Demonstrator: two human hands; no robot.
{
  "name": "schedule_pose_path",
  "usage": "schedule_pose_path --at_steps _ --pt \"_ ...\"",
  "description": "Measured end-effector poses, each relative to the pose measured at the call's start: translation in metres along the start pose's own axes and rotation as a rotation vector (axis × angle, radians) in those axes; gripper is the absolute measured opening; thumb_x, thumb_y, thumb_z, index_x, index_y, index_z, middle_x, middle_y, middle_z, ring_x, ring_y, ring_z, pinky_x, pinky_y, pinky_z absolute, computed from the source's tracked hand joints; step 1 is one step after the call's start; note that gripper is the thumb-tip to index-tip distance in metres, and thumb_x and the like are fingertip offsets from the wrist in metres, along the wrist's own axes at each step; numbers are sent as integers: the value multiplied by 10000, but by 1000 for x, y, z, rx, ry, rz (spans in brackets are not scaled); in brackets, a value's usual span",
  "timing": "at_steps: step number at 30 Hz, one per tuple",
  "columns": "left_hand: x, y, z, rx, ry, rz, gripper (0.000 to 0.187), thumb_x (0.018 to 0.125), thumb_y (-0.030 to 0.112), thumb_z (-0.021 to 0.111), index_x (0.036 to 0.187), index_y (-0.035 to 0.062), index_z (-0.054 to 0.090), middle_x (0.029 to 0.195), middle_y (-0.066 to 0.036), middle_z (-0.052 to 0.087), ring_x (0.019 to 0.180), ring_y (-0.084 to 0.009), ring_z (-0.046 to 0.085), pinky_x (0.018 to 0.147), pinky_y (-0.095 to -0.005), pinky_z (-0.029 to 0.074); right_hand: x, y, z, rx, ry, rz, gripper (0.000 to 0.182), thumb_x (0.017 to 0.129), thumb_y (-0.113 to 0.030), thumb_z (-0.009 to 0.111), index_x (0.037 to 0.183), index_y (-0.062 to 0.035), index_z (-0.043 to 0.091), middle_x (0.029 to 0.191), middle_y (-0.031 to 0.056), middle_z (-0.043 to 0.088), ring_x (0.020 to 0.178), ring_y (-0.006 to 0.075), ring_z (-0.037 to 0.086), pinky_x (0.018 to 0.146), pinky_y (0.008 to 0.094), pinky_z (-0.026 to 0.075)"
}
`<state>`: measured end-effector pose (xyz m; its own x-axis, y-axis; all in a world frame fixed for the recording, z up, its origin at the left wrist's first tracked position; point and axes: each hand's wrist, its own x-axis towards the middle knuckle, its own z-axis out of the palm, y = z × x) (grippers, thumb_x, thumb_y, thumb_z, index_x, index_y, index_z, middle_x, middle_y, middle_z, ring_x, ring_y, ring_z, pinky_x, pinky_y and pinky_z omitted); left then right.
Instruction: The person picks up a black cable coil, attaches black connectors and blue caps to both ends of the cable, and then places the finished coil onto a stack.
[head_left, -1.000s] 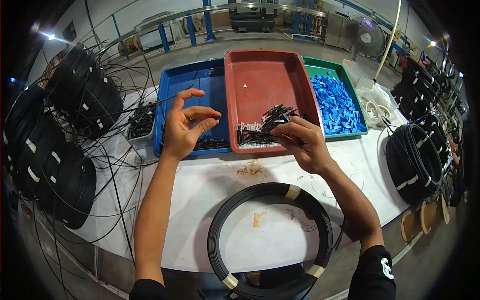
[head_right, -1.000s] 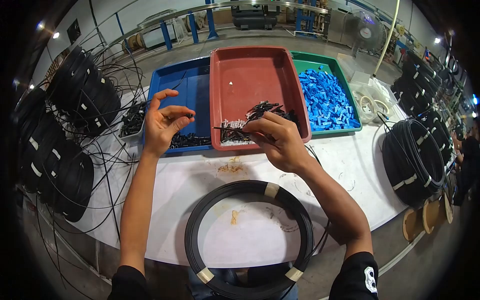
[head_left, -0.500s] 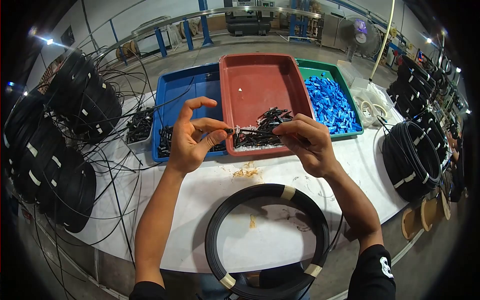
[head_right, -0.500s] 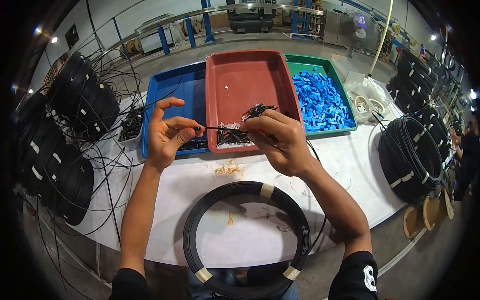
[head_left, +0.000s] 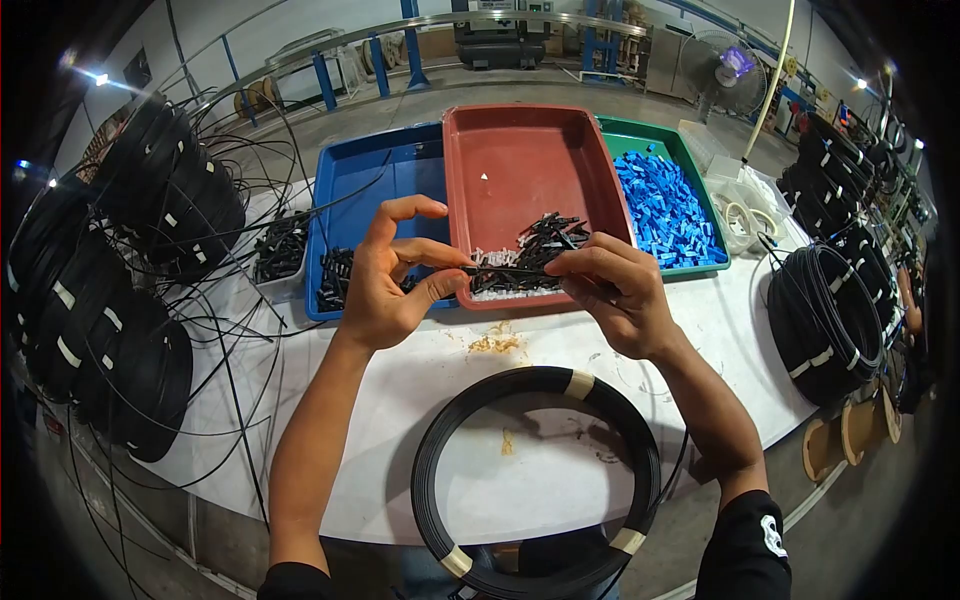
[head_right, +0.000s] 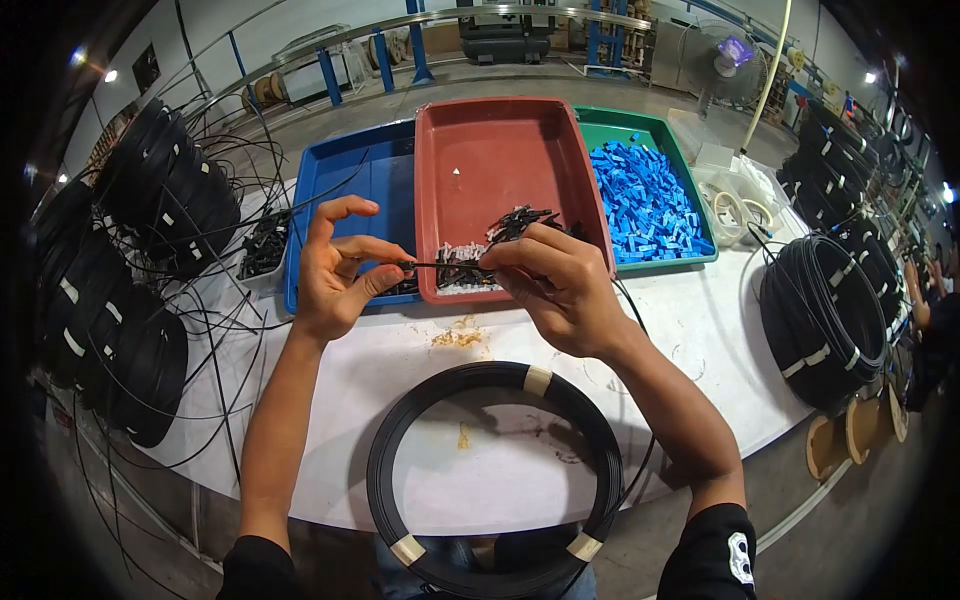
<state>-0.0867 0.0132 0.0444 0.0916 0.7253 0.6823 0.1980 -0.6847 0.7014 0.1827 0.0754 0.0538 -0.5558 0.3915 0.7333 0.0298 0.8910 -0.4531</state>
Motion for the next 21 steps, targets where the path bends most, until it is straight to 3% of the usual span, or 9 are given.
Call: schedule_pose_path --at_steps 4,9,13,15,21 --pt "0 5 2 1 10 -40 564 817 -42 750 1270 45 426 909 -144 743 896 -205 737 834 -295 563 1 -1 -3 -25 -22 -11 197 827 72 661 1007 3 707 787 64 573 643 145 533 564 279 400" --pt "2 14 4 247 -79 58 573 783 -9 776 1251 73 455 850 -133 757 848 -219 751 834 -315 559 1 -5 -2 -107 -46 -74 195 827 83 655 995 -1 707 795 72 575 647 169 551 556 301 430" --pt "1 18 16 435 -127 161 575 791 -21 784 1256 57 456 862 -108 759 833 -196 750 789 -280 567 -1 -7 3 -58 -108 -5 164 847 67 646 979 -14 700 831 98 605 692 223 616 596 333 499" --pt "-1 18 23 514 -187 244 599 766 -27 793 1266 58 476 853 -100 761 814 -205 761 749 -271 589 -3 -2 6 -144 -221 6 182 857 -5 675 1032 -53 674 872 108 618 741 283 668 643 372 542" --pt "-11 19 48 509 -126 143 611 784 -84 716 1318 75 468 1033 -64 759 866 -251 754 739 -327 622 -8 1 20 -32 -212 69 219 824 -35 732 1032 -70 670 986 124 688 816 299 698 644 394 550"
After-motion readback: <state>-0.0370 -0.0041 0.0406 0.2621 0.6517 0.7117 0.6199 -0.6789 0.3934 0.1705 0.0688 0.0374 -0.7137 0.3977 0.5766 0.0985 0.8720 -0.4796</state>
